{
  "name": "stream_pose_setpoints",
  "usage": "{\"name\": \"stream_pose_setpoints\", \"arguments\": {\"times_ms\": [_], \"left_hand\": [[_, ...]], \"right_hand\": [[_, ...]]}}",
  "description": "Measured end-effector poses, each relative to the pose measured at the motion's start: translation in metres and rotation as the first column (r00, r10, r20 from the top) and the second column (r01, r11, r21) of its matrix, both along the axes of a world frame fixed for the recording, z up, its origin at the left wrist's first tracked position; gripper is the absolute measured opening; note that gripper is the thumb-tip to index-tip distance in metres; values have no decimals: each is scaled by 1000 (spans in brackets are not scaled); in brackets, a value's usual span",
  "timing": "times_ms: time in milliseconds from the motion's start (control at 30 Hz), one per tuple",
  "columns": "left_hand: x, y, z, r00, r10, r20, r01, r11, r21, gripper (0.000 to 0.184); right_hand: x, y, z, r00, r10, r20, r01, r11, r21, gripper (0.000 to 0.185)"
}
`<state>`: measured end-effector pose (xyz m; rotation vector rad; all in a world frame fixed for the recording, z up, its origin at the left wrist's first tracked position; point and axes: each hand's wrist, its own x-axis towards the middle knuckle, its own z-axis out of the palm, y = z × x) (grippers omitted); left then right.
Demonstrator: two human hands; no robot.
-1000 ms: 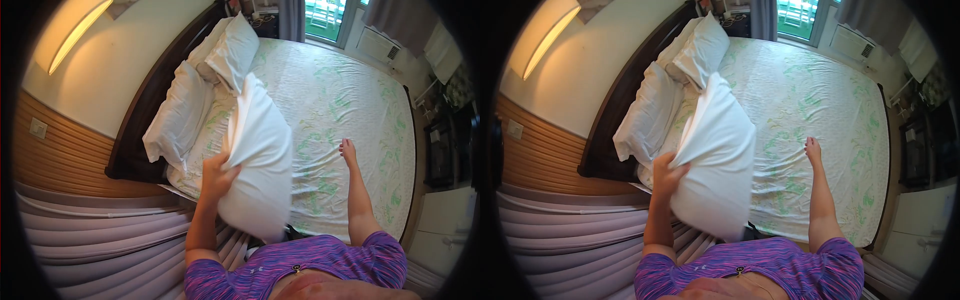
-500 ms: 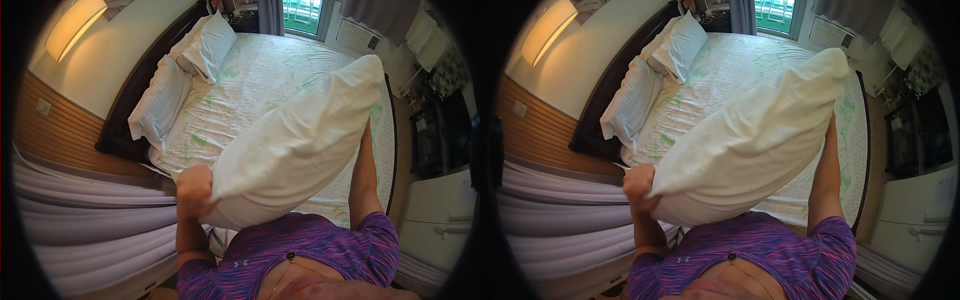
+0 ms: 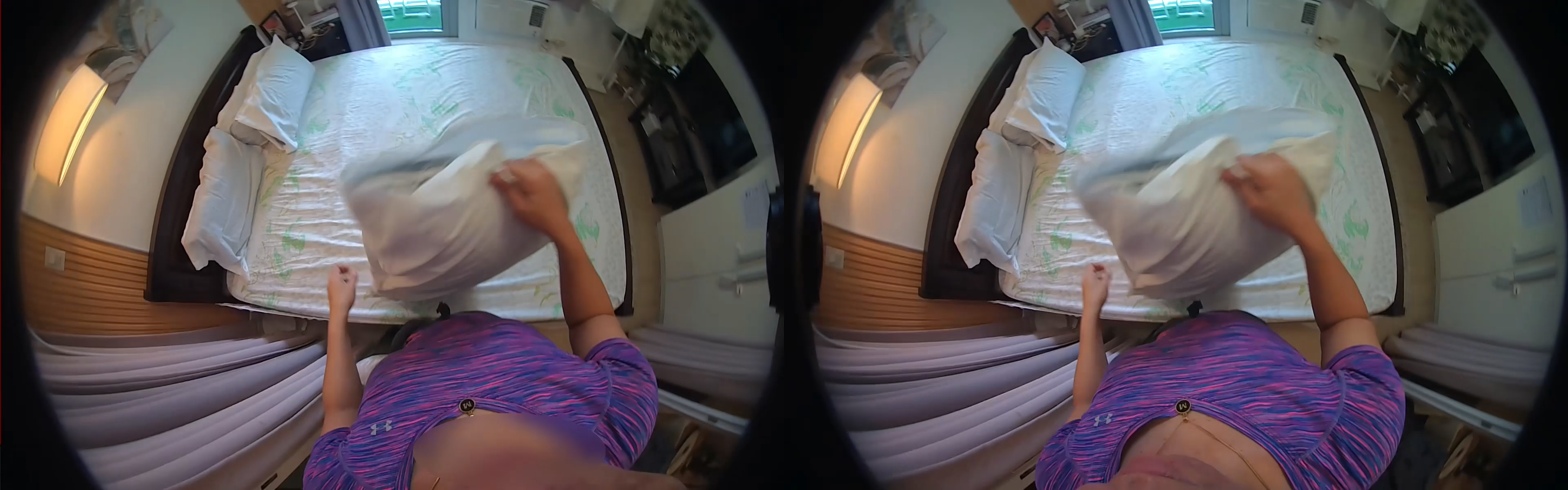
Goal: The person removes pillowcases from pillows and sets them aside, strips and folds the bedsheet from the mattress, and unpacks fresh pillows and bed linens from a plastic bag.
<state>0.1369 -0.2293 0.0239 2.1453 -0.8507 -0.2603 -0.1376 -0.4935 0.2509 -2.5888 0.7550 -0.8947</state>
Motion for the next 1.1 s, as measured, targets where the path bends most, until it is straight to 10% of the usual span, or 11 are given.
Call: {"name": "stream_pose_setpoints", "arguments": {"times_ms": [133,267,400,467,567,667,733,833,933,1000,1100], "left_hand": [[-20,-44,157,993,88,-74,-114,722,-682,10],[-49,-58,244,704,-146,695,534,754,-382,9],[-62,-57,252,659,-431,617,581,812,-53,13],[-60,-51,229,618,-451,644,611,791,-31,14],[-66,-33,214,560,-319,765,594,798,-102,16],[-69,-8,200,567,-180,804,509,844,-171,14],[-62,13,186,836,-62,546,154,980,-124,17],[-43,35,174,930,129,343,-178,977,115,23],[-45,31,182,968,240,71,-238,971,-33,24],[-27,28,157,983,179,32,-179,984,-5,24],[-13,11,143,878,-24,-478,-301,748,-591,28]], "right_hand": [[37,47,-28,985,170,-25,-171,962,-211,15],[58,69,-2,957,282,-64,-289,929,-230,16],[52,84,12,914,386,-126,-403,902,-154,25],[39,71,20,993,46,-107,-70,971,-229,30],[5,39,41,929,-95,-357,-43,932,-359,31],[-10,33,53,808,332,-488,-377,926,6,21],[-16,47,54,736,556,-386,-549,824,141,12],[-31,56,72,564,766,-310,-670,643,370,9],[-31,61,73,431,851,-299,-542,509,668,15],[-8,62,58,772,537,-341,-415,832,370,21],[33,55,43,857,307,-413,-309,949,65,26]]}}
